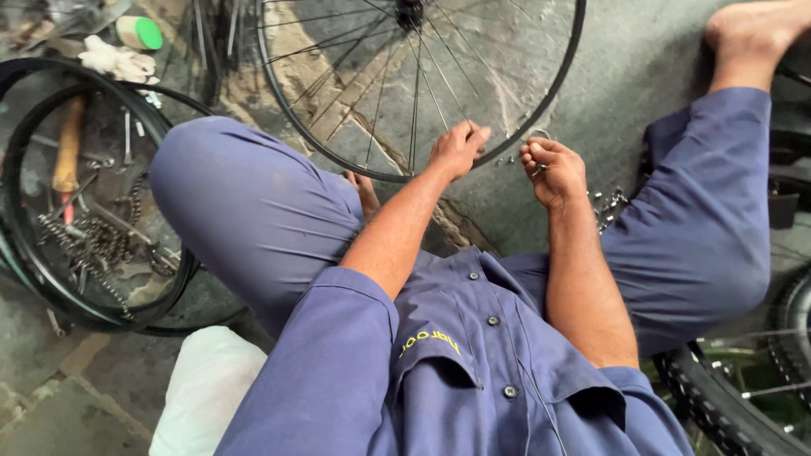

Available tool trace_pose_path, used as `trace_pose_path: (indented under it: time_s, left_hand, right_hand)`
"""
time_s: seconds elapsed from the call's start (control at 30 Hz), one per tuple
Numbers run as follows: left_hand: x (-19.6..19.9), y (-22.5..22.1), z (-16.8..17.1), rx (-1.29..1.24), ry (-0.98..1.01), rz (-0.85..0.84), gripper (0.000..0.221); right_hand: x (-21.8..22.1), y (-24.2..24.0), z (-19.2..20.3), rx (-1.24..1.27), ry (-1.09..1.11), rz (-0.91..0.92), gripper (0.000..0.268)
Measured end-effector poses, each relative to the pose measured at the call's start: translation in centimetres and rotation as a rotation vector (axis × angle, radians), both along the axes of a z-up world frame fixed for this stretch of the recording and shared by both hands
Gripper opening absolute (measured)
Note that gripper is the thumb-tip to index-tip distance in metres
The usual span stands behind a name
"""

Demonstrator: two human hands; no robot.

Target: The person is threading spokes into a bicycle wheel rim and attaching spoke nipples by hand to secure them.

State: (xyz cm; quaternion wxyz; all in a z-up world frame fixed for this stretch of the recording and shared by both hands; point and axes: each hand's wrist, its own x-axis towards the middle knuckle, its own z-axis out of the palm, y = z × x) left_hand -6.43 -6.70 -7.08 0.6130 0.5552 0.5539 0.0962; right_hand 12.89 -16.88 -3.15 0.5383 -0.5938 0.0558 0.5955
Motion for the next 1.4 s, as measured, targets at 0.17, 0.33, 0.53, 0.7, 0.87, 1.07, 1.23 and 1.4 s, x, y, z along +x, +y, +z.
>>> trace_pose_path:
  time_s: [0.17, 0.33, 0.53, 0.7, 0.87, 1.07, 1.23, 1.4]
  left_hand:
    - [3.2, 1.5, 2.0, 0.057, -0.23, 0.046, 0.033]
    - [4.1, 1.4, 2.9, -0.052, -0.329, 0.101, 0.026]
    - [4.6, 1.1, 2.8, -0.006, -0.296, 0.125, 0.025]
    - [4.7, 1.0, 3.1, -0.005, -0.285, 0.14, 0.025]
    - [4.4, 1.0, 3.8, -0.03, -0.261, 0.133, 0.024]
    - [4.4, 1.1, 3.8, 0.084, -0.149, 0.088, 0.028]
    - [4.4, 0.9, 3.4, 0.078, -0.137, 0.095, 0.028]
    - [4.3, 0.8, 3.0, 0.023, -0.264, 0.18, 0.028]
  right_hand:
    - [-0.5, -0.6, 1.7, 0.002, -0.084, 0.038, 0.015]
    - [-1.5, -1.2, 2.6, 0.03, -0.113, -0.042, 0.015]
    - [-2.0, -1.1, 2.7, 0.055, -0.17, -0.094, 0.019]
    - [-2.2, -1.1, 1.4, 0.111, -0.123, -0.075, 0.02]
    - [-2.7, -1.0, -0.9, 0.237, -0.279, -0.025, 0.018]
    - [-3.7, -0.5, -0.3, 0.192, -0.526, 0.052, 0.021]
    - [-4.1, -0.4, 0.1, 0.205, -0.629, 0.105, 0.017]
    - [-4.2, -0.3, 0.0, 0.154, -0.59, 0.072, 0.016]
